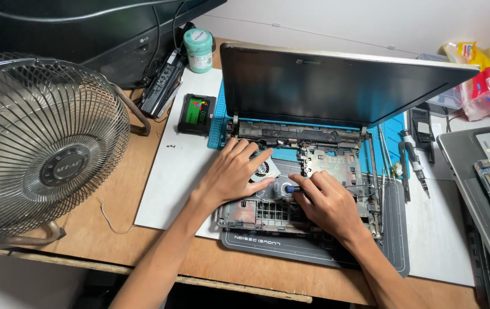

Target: The person is disassembling and reassembling laptop components, specifically removing an SSD and installing a motherboard.

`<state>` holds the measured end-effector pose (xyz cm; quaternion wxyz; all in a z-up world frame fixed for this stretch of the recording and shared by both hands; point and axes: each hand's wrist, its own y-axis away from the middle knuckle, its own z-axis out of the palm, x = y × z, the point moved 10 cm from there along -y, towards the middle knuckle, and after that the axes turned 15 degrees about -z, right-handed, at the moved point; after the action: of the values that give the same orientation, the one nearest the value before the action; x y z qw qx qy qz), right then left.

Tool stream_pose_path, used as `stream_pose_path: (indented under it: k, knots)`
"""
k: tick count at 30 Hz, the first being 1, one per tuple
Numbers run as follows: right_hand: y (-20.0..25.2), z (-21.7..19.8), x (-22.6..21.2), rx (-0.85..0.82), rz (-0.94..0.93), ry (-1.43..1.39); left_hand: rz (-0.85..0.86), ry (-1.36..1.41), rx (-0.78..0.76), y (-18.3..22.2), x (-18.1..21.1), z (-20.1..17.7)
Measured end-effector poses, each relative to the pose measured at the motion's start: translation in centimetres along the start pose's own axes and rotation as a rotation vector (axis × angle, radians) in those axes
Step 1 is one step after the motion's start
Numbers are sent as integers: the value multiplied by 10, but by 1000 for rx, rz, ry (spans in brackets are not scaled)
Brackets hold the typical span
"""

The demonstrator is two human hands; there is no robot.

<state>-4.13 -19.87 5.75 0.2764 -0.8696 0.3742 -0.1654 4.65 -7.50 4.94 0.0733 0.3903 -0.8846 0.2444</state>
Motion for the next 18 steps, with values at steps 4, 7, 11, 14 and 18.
stream_pose_path:
  k: [4, 7, 11, 14, 18]
  knots:
    - [1, 2, 0, -15, 2, -12, -13, -3, -57, 2, 3, 6]
    - [3, 3, 1, -18, -3, -9, 3, -26, -34, 4, 3, 9]
    - [1, 1, 0, -13, -10, -9, -2, -25, -38, 6, 1, 16]
    - [0, 1, -1, -13, -3, -19, 2, -12, -54, 6, 2, 20]
    - [1, 3, 0, -5, -14, -11, 6, 21, -48, 6, 2, 20]
